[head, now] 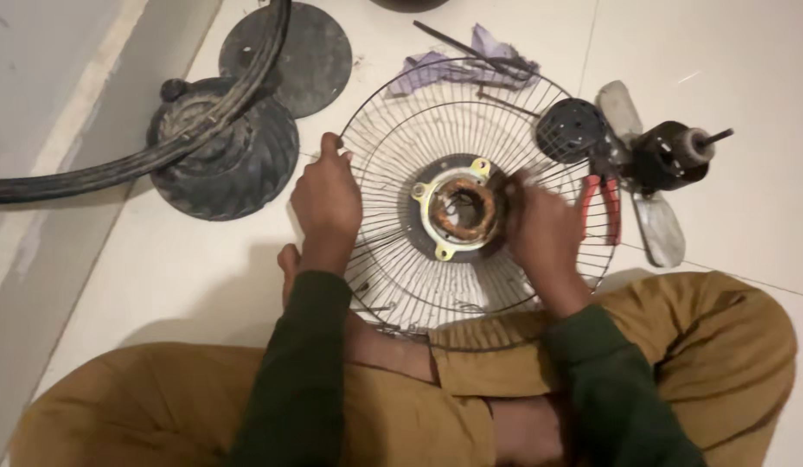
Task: The person sits on the floor with a disassembled electric fan and uses a sanding block to scrub rust and grime from the fan's central hub and motor housing. They hold the fan guard steady with one hand while sanding with the other, occasionally repositioning the parts.
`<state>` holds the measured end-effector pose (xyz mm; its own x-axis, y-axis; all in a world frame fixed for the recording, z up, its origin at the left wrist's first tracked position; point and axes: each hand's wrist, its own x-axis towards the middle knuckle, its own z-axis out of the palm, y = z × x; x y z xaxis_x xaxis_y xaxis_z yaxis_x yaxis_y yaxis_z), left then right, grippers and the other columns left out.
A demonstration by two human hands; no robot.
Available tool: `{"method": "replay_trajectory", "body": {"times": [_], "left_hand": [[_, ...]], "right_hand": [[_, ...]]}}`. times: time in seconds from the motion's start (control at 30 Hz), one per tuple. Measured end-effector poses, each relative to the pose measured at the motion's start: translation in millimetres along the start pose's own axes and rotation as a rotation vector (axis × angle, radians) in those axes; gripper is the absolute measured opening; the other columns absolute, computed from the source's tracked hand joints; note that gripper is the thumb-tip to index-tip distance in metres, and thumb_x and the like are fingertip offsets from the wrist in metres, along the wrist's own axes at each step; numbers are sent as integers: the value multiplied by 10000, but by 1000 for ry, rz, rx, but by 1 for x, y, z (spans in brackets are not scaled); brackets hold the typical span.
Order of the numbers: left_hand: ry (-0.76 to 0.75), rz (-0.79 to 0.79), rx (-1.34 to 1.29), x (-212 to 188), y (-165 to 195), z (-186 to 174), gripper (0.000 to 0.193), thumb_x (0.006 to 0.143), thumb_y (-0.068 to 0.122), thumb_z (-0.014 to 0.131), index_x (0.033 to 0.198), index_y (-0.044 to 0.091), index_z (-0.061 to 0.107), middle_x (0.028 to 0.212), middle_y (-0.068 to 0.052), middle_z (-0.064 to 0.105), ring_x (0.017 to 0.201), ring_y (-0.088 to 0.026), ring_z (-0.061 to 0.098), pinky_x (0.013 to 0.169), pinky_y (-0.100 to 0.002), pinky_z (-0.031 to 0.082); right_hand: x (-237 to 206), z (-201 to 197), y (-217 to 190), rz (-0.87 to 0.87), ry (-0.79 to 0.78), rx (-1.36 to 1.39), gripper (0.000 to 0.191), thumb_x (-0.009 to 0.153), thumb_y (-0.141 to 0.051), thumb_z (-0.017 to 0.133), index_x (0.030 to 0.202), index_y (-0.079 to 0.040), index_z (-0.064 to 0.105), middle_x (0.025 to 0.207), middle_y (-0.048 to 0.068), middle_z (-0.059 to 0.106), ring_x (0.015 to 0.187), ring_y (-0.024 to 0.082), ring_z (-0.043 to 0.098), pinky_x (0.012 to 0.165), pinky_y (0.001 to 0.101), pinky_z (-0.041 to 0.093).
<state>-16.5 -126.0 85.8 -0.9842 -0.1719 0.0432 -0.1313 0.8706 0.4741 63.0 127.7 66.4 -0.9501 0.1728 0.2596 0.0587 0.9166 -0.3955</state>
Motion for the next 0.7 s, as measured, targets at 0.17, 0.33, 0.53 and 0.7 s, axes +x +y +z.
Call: {"method": "replay_trajectory", "body": {"times": [0.17, 0.33, 0.53, 0.7], "left_hand": [[26, 32, -28, -2, 1, 8, 211, 1040, 239, 496, 1208, 121, 545, 931, -182, 748, 900, -415, 714, 735, -551, 519], [11, 38, -9, -2, 1, 13, 220, 1071, 245, 477, 1239, 113, 530, 944, -186, 744, 896, -428, 709, 748, -557, 517], [30, 36, -34, -1, 0, 17, 220, 1057, 283, 489, 1220, 144, 541, 919, -190, 742, 900, -424, 708, 740, -561, 514], [43, 23, -12, -3, 1, 18, 213, 1057, 289, 499, 1207, 147, 551, 911, -184, 745, 888, -425, 711, 744, -567, 510]], "right_hand": [[0, 3, 13, -108, 39, 47, 259, 971, -148, 591, 1191, -48, 686, 699, 248, 653, 662, 453, 657, 605, 561, 488], [-5, -10, 6, 92, 12, 297, 238, 1041, -153, 485, 1165, -87, 677, 673, 174, 697, 662, 377, 713, 620, 519, 520], [-8, 1, 16, 52, 72, 16, 162, 1017, -147, 568, 1072, -88, 708, 735, 224, 677, 705, 449, 668, 594, 568, 484], [-9, -4, 22, -83, 29, -18, 136, 1002, -186, 609, 1037, -91, 701, 741, 217, 678, 707, 441, 671, 630, 562, 499]]}}
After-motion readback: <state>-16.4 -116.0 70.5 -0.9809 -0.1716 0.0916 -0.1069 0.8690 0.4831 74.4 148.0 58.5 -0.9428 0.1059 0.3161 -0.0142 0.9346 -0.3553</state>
